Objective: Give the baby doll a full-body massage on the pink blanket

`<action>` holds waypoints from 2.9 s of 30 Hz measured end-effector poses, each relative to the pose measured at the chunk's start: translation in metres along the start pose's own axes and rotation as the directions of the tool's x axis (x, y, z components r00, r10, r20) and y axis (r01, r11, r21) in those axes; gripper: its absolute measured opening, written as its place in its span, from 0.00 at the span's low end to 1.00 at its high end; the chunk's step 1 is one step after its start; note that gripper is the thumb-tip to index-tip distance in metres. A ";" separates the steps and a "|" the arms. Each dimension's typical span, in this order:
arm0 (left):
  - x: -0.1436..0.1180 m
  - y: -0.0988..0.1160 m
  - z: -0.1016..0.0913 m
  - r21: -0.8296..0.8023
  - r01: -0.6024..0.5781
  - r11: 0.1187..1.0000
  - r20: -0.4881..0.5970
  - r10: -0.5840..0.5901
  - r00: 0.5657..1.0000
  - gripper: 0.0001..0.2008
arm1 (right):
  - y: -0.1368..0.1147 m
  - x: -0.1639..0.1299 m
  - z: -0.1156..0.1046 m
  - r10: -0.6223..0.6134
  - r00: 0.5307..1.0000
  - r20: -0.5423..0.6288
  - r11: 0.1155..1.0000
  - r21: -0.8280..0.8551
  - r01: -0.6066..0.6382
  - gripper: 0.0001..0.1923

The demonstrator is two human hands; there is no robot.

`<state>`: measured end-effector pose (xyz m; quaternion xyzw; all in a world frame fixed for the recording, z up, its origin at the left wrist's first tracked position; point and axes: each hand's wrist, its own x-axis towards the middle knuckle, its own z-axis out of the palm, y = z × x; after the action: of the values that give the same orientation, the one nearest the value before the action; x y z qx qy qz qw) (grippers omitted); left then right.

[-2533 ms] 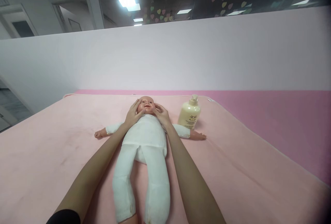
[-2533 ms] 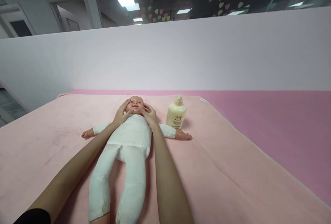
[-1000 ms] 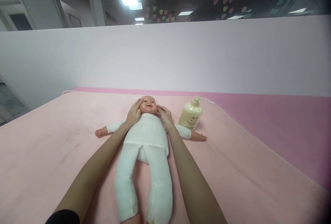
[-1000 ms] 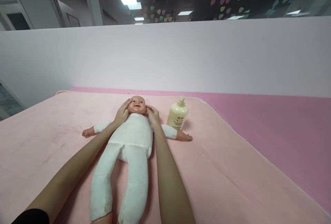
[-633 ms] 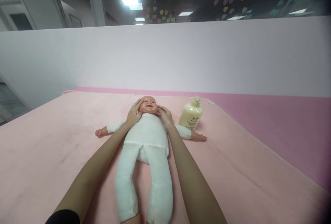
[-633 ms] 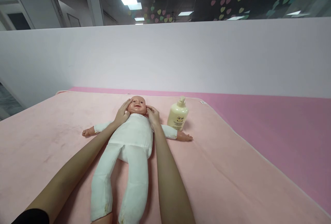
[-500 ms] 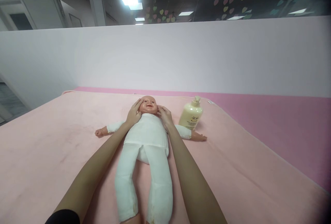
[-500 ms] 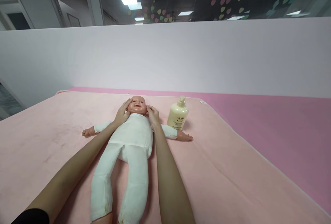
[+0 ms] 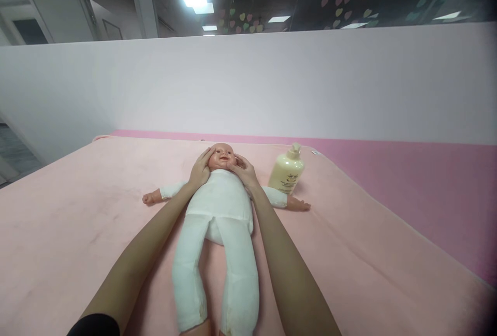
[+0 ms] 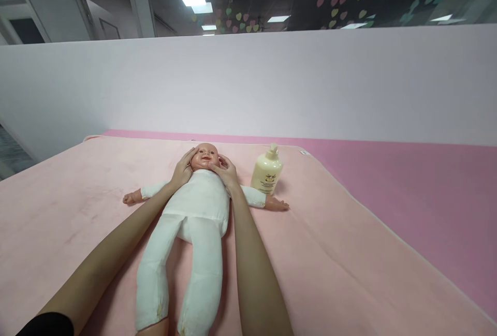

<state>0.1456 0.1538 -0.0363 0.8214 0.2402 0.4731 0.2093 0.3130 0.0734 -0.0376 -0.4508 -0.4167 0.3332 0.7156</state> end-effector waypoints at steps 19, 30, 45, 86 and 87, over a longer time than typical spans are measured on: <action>-0.004 0.017 -0.004 0.002 0.092 0.996 0.002 -0.092 0.996 0.32 | -0.002 -0.003 0.000 0.052 0.999 -0.011 0.998 0.033 -0.051 0.40; -0.004 0.017 -0.004 0.044 0.045 0.998 0.026 -0.046 0.999 0.29 | -0.003 -0.003 0.000 0.044 0.999 -0.001 0.999 0.019 -0.044 0.38; 0.000 0.004 0.000 -0.033 0.031 0.999 -0.032 -0.032 0.999 0.27 | -0.006 0.004 -0.003 -0.097 0.995 0.006 0.951 -0.295 0.094 0.30; 0.085 0.184 0.098 -0.600 0.767 0.227 0.698 -0.321 0.641 0.11 | -0.130 -0.009 -0.049 -0.396 0.726 -0.563 0.835 -0.549 0.031 0.17; 0.084 0.183 0.098 -0.580 0.780 0.233 0.715 -0.313 0.625 0.11 | -0.132 -0.010 -0.049 -0.380 0.726 -0.573 0.840 -0.543 0.011 0.18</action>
<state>0.3045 0.0468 0.0792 0.5341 0.1938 0.2069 0.7965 0.3659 -0.0016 0.0690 -0.6606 -0.2552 -0.0494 0.7043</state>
